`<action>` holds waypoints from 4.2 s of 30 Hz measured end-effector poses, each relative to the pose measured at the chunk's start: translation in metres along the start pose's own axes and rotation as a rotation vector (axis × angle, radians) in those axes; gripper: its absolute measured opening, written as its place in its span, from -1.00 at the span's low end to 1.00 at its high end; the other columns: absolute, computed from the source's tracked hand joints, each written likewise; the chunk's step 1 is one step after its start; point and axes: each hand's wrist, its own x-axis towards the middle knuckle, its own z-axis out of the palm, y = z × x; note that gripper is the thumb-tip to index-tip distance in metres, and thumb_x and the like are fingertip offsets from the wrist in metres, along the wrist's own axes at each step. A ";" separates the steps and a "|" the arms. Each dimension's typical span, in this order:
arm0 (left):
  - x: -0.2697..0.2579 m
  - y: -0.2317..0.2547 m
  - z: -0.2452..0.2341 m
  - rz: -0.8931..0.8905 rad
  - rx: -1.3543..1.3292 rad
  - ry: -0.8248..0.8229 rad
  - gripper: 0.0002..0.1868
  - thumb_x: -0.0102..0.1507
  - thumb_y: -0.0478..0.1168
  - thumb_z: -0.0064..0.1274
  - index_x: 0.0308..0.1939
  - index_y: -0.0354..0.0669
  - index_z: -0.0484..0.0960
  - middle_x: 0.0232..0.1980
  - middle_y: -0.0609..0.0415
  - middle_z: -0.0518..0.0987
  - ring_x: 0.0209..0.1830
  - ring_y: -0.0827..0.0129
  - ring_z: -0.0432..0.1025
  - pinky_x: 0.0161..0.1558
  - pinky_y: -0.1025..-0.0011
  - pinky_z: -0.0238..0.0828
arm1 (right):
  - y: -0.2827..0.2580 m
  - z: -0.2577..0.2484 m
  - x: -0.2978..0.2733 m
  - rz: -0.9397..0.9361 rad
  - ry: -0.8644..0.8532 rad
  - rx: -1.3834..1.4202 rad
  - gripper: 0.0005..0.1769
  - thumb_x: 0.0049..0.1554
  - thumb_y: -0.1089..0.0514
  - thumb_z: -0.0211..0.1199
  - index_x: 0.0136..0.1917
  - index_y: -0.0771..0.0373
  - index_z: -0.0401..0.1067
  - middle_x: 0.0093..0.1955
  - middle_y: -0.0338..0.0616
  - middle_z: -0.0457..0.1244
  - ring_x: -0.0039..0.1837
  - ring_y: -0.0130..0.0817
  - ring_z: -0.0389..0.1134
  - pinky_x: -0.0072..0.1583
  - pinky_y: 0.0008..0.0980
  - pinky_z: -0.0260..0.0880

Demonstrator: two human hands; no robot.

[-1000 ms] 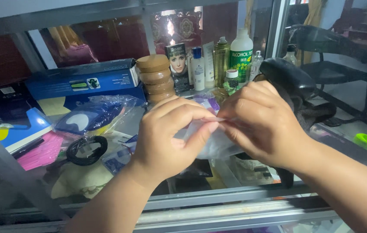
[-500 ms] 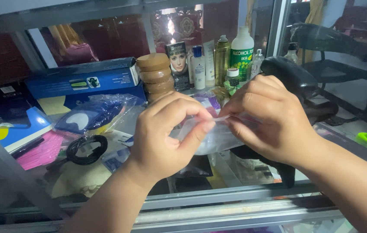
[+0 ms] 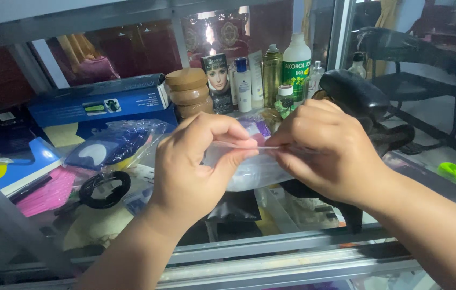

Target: Cleaning and organizing various personal care and craft items on a glass display shelf using a black cloth.

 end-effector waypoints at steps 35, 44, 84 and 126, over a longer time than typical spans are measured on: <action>-0.010 -0.042 -0.001 -0.026 -0.178 0.134 -0.62 0.41 -0.47 0.25 0.08 -0.24 0.30 -0.06 -0.06 0.65 -0.02 0.36 0.61 0.12 0.46 0.56 | 0.025 -0.005 -0.002 0.250 0.009 0.107 -0.81 0.11 0.23 0.42 -0.10 0.39 0.48 -0.18 -0.10 0.33 -0.10 -0.34 0.38 -0.04 -0.35 0.39; 0.004 -0.059 -0.025 -0.492 -0.035 -0.383 0.36 -0.05 -0.21 0.54 0.58 0.00 -0.17 0.28 -0.15 0.45 0.27 0.15 0.42 0.16 0.19 0.42 | 0.071 -0.010 -0.013 0.708 -0.001 0.306 -0.79 0.18 0.11 0.35 -0.02 0.31 0.50 -0.12 -0.23 0.37 -0.04 -0.54 0.38 0.01 -0.45 0.42; -0.048 -0.197 0.116 -0.837 -0.752 -0.083 -0.53 0.34 -0.06 -0.10 0.28 -0.16 0.49 0.24 -0.05 0.60 0.15 0.28 0.50 0.13 0.34 0.46 | -0.001 0.004 -0.001 -0.108 -0.190 0.091 -0.32 -0.09 -0.02 0.41 0.31 0.11 0.42 0.28 -0.06 0.29 0.34 0.01 0.32 0.37 -0.06 0.32; -0.038 -0.180 0.076 -0.707 -0.783 -0.111 -0.51 0.42 -0.14 -0.35 0.40 -0.14 0.37 0.38 -0.10 0.50 0.38 0.16 0.41 0.36 0.24 0.36 | 0.008 0.016 -0.004 -0.043 -0.224 -0.012 0.09 -0.24 0.03 0.50 0.54 0.17 0.22 0.58 0.21 0.04 0.55 0.28 0.07 0.44 0.01 0.15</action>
